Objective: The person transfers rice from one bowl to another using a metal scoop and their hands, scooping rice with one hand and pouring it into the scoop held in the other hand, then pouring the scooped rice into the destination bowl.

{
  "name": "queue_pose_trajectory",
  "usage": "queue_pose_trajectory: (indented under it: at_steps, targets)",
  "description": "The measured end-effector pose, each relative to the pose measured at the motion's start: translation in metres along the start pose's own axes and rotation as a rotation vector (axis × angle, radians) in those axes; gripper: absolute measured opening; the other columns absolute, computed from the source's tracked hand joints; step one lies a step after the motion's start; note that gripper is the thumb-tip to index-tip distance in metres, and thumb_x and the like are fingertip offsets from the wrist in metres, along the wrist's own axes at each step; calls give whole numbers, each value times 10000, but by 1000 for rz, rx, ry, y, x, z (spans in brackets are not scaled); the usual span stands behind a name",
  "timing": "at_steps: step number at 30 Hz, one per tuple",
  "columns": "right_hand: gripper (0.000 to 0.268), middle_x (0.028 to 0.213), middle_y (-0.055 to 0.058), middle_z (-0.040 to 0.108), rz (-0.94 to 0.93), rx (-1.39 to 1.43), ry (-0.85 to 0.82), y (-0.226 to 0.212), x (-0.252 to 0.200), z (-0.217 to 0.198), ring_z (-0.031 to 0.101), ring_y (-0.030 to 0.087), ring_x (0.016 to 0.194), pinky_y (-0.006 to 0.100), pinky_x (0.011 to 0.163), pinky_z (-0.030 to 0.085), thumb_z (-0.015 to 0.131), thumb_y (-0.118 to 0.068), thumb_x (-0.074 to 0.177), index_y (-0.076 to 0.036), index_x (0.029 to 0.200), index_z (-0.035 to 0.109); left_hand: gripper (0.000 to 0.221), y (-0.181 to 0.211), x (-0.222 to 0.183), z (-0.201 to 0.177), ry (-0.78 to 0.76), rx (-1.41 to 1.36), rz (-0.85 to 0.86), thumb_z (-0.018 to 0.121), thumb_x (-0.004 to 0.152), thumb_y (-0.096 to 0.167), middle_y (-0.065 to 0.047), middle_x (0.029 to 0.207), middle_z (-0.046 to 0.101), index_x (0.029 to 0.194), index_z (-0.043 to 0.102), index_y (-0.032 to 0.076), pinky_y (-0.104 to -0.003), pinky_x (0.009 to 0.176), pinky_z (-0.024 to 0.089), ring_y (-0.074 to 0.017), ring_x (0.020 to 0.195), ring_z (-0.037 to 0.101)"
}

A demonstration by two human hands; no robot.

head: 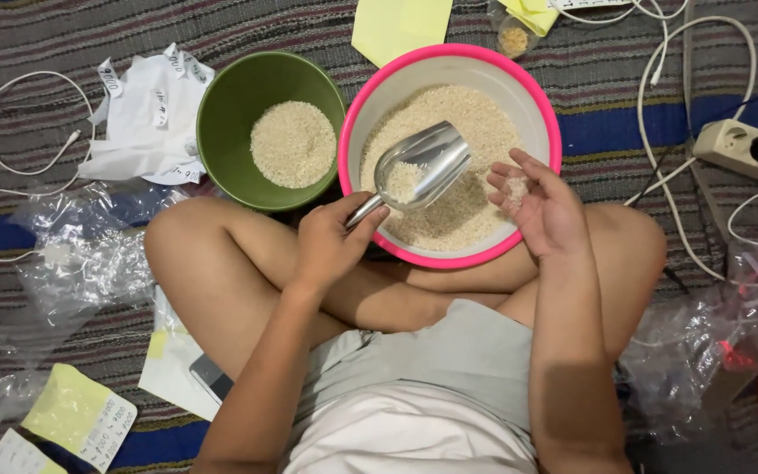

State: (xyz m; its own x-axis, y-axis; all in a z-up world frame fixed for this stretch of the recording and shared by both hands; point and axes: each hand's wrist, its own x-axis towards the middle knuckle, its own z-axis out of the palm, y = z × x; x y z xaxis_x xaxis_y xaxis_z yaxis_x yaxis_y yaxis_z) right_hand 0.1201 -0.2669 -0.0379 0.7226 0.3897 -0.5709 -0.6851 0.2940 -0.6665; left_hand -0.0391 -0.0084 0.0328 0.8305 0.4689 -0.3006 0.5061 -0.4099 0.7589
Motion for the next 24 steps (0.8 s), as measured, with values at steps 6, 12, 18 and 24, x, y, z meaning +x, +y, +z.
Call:
queue_pose_trajectory:
  at_steps: [6, 12, 18, 24]
  targets:
    - [602, 1406, 151, 445, -40, -204, 10, 13, -2, 0, 470, 405, 1334, 574, 1053, 491, 639, -230, 987, -56, 1515, 408, 249, 6, 1, -12, 8, 45, -109, 762, 880, 422, -80, 879, 783, 1082, 800, 281, -411, 790, 581, -316, 939, 750]
    - [566, 1335, 157, 570, -79, -408, 71, 13, -4, 12, 562, 292, 1279, 446, 1012, 526, 645, -242, 998, -34, 1489, 453, 275, 19, -3, -38, 53, 55, -150, 747, 903, 437, -85, 952, 791, 1118, 805, 276, -413, 845, 567, -313, 993, 747]
    - [476, 1235, 47, 661, -93, -465, 99, 18, 0, 10, 552, 177, 1225, 355, 1047, 451, 672, -308, 980, -109, 1404, 584, 301, -6, 8, -73, 93, 39, -140, 779, 890, 431, -90, 978, 785, 1100, 806, 217, -412, 878, 554, -328, 1025, 733]
    - [489, 1247, 82, 605, -137, -487, 133, 16, -1, 25, 534, 174, 1200, 338, 1008, 458, 661, -278, 997, -77, 1429, 551, 320, -5, 7, -131, 206, 404, -171, 674, 993, 520, -46, 1024, 758, 1180, 774, 279, -469, 902, 511, -339, 1061, 696]
